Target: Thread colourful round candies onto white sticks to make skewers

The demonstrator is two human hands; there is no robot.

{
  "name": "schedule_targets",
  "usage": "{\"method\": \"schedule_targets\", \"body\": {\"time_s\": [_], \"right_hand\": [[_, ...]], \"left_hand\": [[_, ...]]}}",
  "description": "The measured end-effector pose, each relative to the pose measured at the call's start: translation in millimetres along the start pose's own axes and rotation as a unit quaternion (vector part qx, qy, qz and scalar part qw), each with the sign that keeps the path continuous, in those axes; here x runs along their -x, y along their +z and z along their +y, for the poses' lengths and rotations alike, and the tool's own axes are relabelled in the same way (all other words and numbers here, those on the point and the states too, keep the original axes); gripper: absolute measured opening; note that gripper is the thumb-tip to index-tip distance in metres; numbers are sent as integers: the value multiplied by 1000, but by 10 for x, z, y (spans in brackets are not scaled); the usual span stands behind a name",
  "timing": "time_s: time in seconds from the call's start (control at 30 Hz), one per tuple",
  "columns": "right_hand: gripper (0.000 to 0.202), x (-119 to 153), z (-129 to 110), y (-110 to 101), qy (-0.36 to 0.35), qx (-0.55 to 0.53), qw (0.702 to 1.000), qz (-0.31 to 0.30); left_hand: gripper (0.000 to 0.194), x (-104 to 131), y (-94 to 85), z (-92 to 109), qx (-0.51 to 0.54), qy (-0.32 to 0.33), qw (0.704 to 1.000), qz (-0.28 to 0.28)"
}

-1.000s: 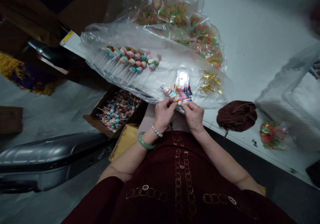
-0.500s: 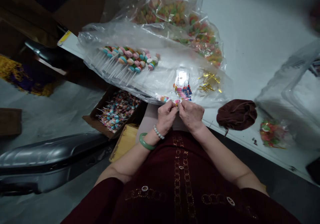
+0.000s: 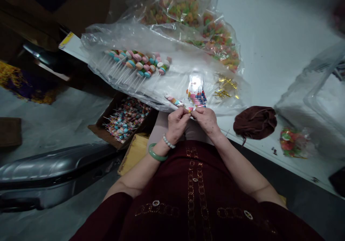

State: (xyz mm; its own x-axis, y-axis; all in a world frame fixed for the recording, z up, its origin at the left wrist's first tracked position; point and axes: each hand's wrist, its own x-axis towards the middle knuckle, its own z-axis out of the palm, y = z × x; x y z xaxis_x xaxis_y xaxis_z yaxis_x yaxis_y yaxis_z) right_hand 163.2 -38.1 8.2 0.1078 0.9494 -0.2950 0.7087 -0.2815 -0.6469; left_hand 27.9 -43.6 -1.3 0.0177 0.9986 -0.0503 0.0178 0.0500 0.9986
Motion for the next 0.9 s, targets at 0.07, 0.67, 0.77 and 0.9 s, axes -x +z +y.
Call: {"method": "schedule_targets", "body": {"time_s": [0.07, 0.67, 0.77, 0.9], "right_hand": [[34, 9, -40, 11, -5, 66, 997, 41], [26, 242, 79, 133, -131, -131, 982, -41], [23, 289, 51, 181, -141, -23, 990, 19], [23, 324, -52, 250, -157, 49, 984, 72]], "left_hand": [[18, 34, 7, 35, -62, 35, 998, -2], [20, -299, -164, 44, 428, -259, 866, 21], [24, -291, -154, 36, 426, -236, 873, 31], [32, -184, -3, 70, 380, -199, 903, 35]]}}
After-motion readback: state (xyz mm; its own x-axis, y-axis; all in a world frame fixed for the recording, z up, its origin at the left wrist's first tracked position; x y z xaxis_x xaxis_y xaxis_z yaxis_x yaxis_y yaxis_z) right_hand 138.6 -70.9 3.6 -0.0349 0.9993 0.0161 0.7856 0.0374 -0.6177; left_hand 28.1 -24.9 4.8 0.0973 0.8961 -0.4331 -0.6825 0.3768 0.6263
